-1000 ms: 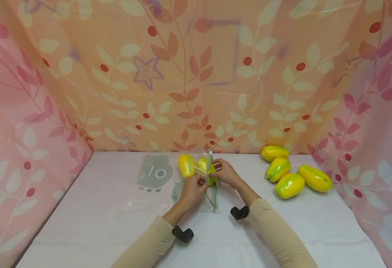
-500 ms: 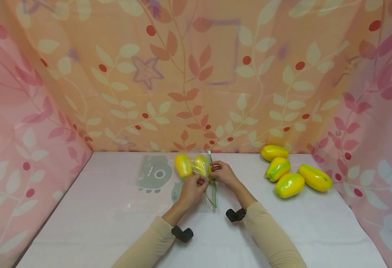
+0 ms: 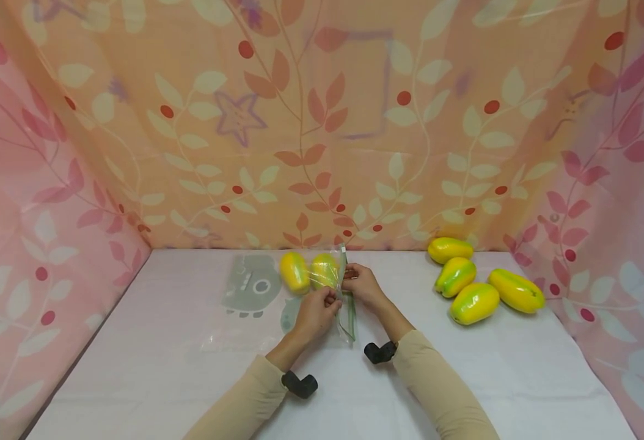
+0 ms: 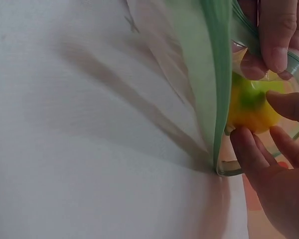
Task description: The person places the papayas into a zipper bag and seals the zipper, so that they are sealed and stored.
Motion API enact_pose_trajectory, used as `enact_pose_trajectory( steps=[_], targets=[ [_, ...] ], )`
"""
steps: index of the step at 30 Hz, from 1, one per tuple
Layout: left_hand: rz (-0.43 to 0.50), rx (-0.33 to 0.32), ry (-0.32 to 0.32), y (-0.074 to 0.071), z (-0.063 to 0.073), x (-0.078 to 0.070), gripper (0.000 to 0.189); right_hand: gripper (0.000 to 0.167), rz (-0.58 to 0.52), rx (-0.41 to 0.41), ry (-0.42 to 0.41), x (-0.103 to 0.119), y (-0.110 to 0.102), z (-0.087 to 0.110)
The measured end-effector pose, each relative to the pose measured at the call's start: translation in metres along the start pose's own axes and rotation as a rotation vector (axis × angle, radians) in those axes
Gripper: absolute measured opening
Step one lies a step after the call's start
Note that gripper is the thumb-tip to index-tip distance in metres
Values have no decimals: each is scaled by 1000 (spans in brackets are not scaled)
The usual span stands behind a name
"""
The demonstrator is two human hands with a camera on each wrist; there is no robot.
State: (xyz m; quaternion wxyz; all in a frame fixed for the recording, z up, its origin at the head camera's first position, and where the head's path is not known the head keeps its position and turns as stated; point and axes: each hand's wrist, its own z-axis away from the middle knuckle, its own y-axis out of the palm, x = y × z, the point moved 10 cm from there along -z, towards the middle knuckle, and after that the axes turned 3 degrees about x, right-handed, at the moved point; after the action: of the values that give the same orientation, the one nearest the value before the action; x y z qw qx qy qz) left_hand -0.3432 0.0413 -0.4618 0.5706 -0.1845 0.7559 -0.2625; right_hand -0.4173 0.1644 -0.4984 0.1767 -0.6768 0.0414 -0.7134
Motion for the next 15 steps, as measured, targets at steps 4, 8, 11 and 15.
enact_pose_trajectory(
  steps=[4,8,11,15],
  targets=[
    [12,6,9,0,1,0,6,43,4,21,12,1,0,2],
    [25,5,13,-1,0,0,7,42,35,37,6,6,-5,6],
    [36,8,9,-2,0,0,7,43,86,28,6,10,-14,8],
    [47,22,-9,-3,0,3,8,43,190,-6,14,16,-31,12]
  ],
)
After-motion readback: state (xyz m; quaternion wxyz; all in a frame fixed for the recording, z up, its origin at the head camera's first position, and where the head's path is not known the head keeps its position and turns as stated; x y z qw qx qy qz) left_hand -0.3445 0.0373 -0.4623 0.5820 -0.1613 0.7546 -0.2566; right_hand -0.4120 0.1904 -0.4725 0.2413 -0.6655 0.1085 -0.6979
